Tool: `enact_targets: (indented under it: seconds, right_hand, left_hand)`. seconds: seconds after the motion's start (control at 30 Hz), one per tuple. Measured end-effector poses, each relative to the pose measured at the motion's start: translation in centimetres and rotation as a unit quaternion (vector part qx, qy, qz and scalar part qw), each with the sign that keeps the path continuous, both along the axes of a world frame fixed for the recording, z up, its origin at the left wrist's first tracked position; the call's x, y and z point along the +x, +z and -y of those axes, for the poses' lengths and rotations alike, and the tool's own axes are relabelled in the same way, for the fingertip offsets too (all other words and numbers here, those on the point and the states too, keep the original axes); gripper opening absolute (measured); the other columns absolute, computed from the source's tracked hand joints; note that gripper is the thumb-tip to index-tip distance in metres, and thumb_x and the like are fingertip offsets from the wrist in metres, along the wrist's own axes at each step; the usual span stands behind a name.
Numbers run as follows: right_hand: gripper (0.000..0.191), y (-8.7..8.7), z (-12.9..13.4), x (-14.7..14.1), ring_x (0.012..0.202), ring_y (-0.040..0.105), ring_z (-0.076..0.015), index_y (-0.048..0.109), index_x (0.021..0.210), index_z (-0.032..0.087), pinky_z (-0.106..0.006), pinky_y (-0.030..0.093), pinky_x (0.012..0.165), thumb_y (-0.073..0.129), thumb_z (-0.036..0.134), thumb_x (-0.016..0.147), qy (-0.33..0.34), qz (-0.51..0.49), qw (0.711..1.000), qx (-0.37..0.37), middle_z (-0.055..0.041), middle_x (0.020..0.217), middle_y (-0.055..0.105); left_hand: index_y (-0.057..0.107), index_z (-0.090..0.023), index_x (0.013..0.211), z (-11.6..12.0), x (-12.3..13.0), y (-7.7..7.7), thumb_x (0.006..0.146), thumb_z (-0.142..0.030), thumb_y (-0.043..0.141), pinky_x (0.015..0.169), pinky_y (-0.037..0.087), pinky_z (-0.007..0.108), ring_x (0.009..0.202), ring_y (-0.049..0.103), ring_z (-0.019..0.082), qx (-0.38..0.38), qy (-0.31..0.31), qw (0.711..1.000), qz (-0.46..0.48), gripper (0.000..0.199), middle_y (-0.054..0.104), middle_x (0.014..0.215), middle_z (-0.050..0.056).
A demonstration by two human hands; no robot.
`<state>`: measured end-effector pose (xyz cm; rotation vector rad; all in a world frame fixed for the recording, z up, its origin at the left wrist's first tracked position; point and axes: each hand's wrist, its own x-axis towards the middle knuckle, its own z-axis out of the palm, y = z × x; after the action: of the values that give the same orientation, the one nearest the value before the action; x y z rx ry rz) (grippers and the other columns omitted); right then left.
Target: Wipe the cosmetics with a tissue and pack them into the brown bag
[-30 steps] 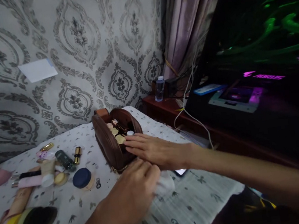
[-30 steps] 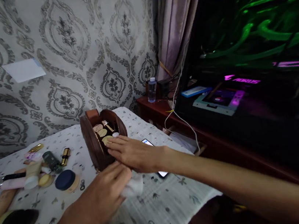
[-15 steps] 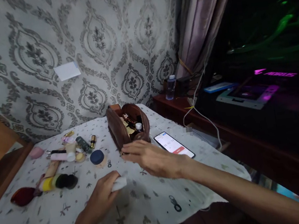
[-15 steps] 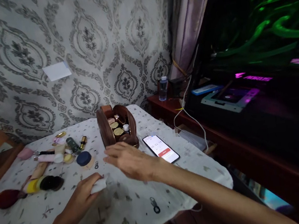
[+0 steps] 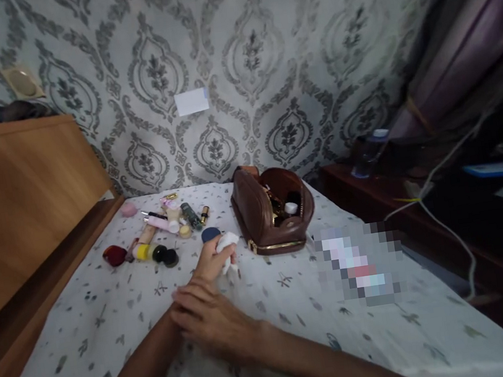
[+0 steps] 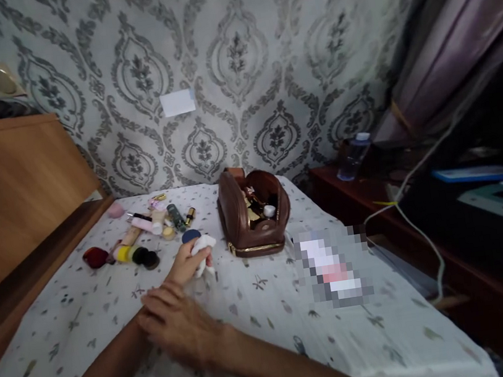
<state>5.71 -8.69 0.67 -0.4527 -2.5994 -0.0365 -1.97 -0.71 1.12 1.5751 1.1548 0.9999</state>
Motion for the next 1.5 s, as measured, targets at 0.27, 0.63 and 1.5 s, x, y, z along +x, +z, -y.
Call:
enact_targets:
  seconds: [0.27,0.63,1.5]
  right_hand:
    - [0.025,-3.3,-0.4,-3.9,0.126,0.052,-0.0149,0.067,0.115,0.024,-0.031,0.044,0.107,0.048,0.032,0.101,0.141,-0.028,0.989,0.037,-0.0032,0.127,0.067]
    - [0.023,-5.7,-1.7,-3.5,0.131,0.050,-0.0097,0.069,0.113,0.019,-0.021,0.038,0.113,0.054,0.028,0.098,0.140,-0.017,0.990,0.016,-0.0023,0.132,0.066]
    - [0.027,-4.6,-0.7,-2.9,0.117,0.061,-0.0168,0.064,0.070,0.018,-0.031,0.052,0.103,0.058,0.030,0.093,0.138,-0.159,0.975,-0.075,-0.0069,0.112,0.073]
  left_hand:
    - [0.054,-0.016,0.074,0.3,-1.0,-2.5,0.078,-0.054,0.063,0.043,0.034,0.019,0.046,0.046,0.007,-0.020,-0.007,0.997,0.070,0.039,0.057,0.058,-0.002]
    - [0.053,-0.017,0.071,0.1,-0.7,-4.0,0.083,-0.049,0.059,0.047,0.034,0.020,0.049,0.045,0.008,-0.003,-0.049,0.999,0.021,0.035,0.057,0.059,-0.001]
    - [0.055,-0.017,0.075,0.3,-0.9,-3.7,0.083,-0.049,0.061,0.049,0.034,0.021,0.050,0.045,0.008,-0.023,-0.056,0.998,0.023,0.033,0.059,0.061,-0.002]
